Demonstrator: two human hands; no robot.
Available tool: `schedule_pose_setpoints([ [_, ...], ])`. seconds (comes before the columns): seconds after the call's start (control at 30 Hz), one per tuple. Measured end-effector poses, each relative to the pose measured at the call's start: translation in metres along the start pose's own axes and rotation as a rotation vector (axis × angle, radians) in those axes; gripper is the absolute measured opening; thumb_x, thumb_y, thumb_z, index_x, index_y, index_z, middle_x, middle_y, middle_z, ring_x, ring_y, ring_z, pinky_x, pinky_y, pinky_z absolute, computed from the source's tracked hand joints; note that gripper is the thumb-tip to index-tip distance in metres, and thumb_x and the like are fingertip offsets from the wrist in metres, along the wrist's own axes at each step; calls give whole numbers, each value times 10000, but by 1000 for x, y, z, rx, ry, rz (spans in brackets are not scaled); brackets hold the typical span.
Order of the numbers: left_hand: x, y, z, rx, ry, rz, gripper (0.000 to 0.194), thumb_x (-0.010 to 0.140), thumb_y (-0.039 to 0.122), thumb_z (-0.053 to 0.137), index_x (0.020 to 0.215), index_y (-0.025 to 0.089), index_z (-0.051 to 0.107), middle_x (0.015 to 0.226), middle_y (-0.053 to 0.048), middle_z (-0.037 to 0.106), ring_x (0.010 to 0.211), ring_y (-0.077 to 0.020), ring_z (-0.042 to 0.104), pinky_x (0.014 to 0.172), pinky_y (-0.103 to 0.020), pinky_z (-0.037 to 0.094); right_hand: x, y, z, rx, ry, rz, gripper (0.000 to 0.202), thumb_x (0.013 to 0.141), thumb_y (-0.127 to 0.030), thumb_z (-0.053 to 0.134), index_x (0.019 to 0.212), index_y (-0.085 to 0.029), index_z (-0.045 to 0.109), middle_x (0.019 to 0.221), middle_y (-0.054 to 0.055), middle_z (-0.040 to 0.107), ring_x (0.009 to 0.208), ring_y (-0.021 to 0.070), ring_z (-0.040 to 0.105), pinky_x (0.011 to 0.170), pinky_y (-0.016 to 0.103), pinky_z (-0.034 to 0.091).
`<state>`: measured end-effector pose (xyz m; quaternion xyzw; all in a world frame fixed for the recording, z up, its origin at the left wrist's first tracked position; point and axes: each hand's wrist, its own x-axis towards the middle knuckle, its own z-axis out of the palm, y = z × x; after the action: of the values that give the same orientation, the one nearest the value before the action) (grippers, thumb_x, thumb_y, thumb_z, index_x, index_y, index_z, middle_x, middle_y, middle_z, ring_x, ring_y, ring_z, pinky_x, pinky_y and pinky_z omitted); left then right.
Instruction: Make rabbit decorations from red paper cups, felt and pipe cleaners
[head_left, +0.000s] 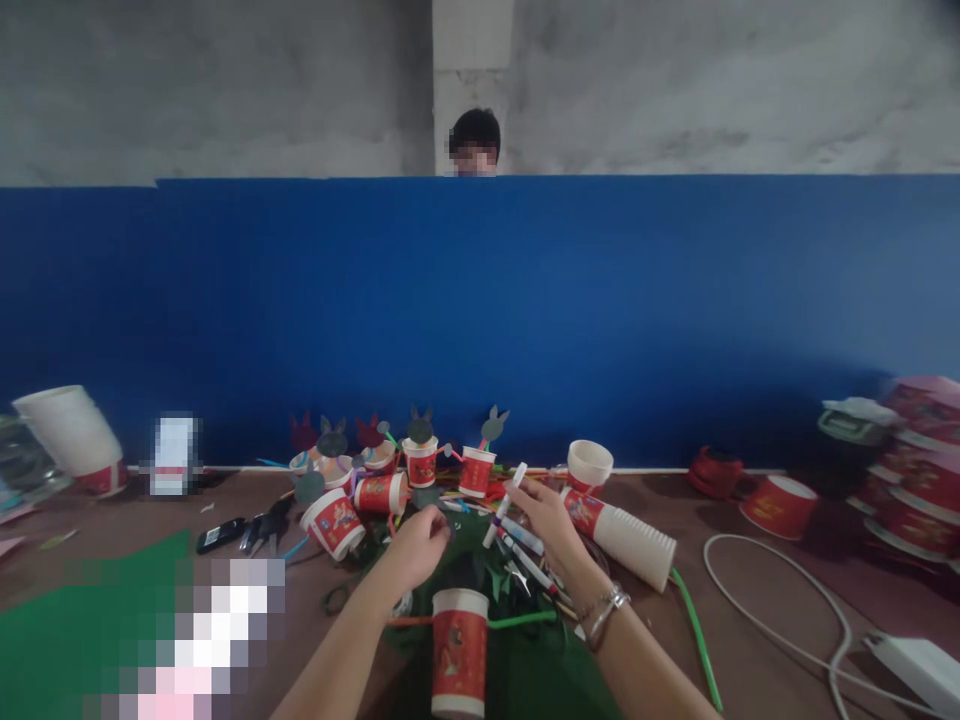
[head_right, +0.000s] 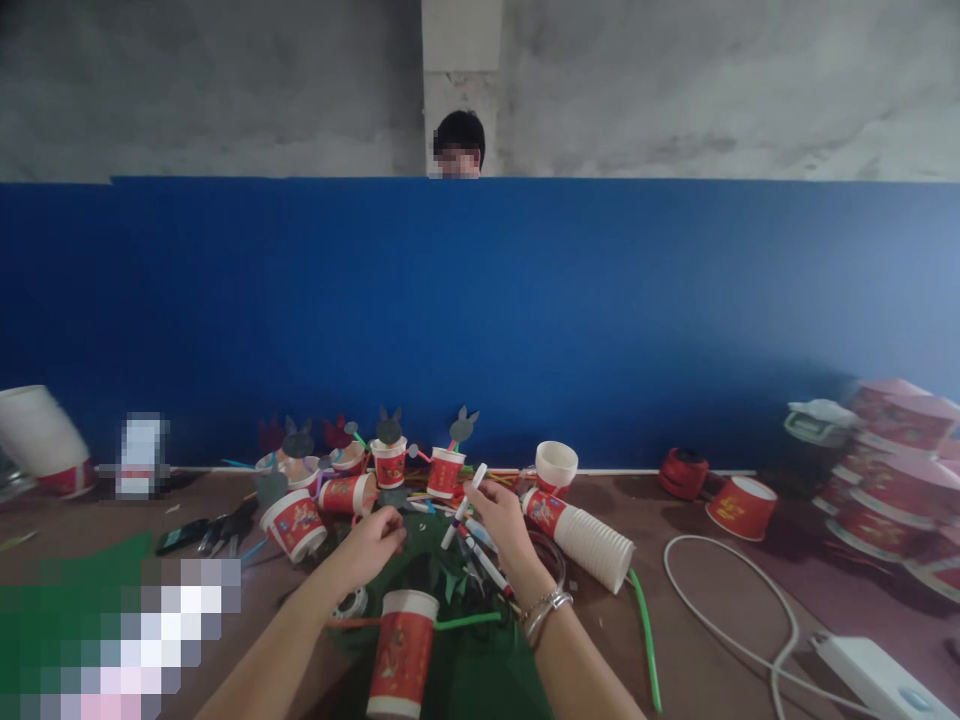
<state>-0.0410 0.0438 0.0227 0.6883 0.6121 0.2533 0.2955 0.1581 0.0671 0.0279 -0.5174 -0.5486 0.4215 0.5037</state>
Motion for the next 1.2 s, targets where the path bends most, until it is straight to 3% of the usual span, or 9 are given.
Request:
schedule_pose_setpoints([
  [0.23,-4,5,2,63,3,1,75,819,182,484,796,169,554,777,-31,628,752,-163,572,657,-239,389,-8,-2,1,119,123,-10,288,673,-438,593,652,-205,425,484,-90,361,443,75,317,422,199,266],
  [0.37,-6,7,1,88,3,10,83,818,172,482,822,169,565,801,-36,633,771,-165,570,671,-244,379,-7,3,-1,-28,134,-46,276,679,-349,520,581,-227,293,491,-87,315,463,82,316,443,198,287],
  [0.6,-9,9,5,96,-84,1,109,806,168,482,833,164,588,758,-30,640,760,-172,575,653,-249,394,-5,12,-3,-243,-1,-23,165,585,-226,485,506,-211,340,461,-74,330,483,89,309,455,210,257],
  [0.8,-10,4,8,102,-103,6,118,815,167,462,813,172,580,729,-32,641,744,-178,590,640,-253,393,-9,-1,-9,-464,192,-115,148,660,-265,502,582,-211,389,517,-60,419,528,110,366,510,224,287],
  [0.87,-8,3,8,103,-89,5,120,818,162,455,827,171,574,747,-36,646,750,-175,595,653,-253,396,-11,-6,-7,-396,152,-121,142,715,-317,490,631,-210,446,530,-49,473,524,119,420,518,225,325],
  [1.0,-8,3,7,104,-74,10,126,815,152,450,850,162,571,801,-53,655,777,-179,600,674,-256,403,-13,-8,-1,-217,-64,-87,254,794,-394,437,683,-187,536,553,-13,566,540,132,507,541,222,386],
  [1.2,-14,13,7,106,-106,38,128,799,149,469,848,167,586,865,-66,668,824,-189,599,693,-252,414,-16,-3,1,-547,-78,-81,335,807,-368,447,526,-191,489,462,-25,500,475,112,432,488,220,303],
])
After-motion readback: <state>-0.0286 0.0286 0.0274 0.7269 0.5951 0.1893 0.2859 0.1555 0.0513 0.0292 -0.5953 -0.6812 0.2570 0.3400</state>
